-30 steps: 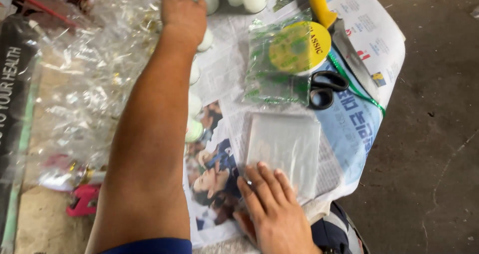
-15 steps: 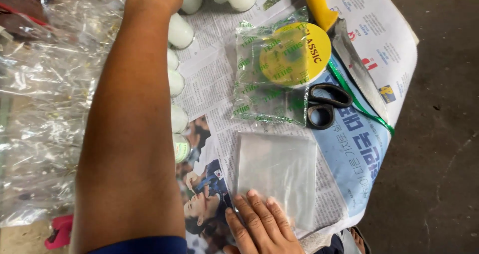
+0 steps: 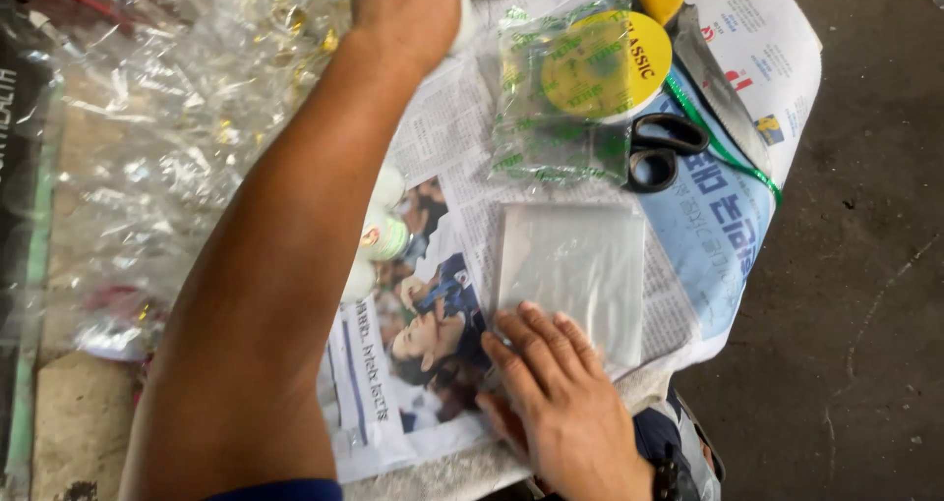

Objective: Wrapping small jars in plastic sleeves and securing them with tape from a dispenser.

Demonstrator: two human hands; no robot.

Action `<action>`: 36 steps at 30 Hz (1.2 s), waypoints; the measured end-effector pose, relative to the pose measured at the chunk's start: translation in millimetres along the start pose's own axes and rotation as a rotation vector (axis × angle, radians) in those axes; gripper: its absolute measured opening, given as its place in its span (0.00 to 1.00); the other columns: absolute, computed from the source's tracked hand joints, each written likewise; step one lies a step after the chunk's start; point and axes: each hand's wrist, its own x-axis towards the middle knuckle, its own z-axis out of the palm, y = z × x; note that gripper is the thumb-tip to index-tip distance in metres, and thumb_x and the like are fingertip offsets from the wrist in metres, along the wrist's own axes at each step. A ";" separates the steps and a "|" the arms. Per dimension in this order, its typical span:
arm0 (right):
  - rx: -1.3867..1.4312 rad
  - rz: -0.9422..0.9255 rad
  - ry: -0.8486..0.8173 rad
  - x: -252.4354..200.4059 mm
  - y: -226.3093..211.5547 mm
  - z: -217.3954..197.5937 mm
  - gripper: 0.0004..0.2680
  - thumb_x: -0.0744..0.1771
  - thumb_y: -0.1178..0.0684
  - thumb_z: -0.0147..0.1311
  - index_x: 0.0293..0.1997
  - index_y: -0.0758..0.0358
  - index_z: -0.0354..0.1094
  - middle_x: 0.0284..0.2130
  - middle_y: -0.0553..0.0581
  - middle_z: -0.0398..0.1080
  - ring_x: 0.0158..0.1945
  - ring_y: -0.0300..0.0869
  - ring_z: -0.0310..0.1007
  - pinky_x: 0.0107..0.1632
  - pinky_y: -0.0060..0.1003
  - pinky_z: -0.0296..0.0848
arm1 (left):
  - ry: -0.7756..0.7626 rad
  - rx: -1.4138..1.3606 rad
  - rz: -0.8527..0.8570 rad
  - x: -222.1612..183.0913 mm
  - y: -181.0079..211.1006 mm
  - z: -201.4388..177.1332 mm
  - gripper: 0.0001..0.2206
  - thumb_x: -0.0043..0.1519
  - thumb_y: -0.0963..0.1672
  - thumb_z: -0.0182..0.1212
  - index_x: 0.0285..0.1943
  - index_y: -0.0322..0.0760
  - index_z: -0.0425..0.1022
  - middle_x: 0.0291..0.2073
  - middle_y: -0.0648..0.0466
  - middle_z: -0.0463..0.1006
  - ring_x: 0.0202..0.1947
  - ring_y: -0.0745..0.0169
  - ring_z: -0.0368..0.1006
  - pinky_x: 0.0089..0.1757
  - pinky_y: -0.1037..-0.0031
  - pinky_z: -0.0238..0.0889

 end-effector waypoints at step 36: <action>-0.218 0.186 -0.141 43.3 45.1 -59.7 0.05 0.61 0.54 0.53 0.35 0.59 0.65 0.28 0.55 0.68 0.37 0.49 0.69 0.35 0.46 0.66 | 0.461 -1.131 -0.118 -267.0 134.5 -135.8 0.13 0.51 0.48 0.55 0.39 0.37 0.67 0.37 0.49 0.68 0.38 0.49 0.69 0.37 0.62 0.62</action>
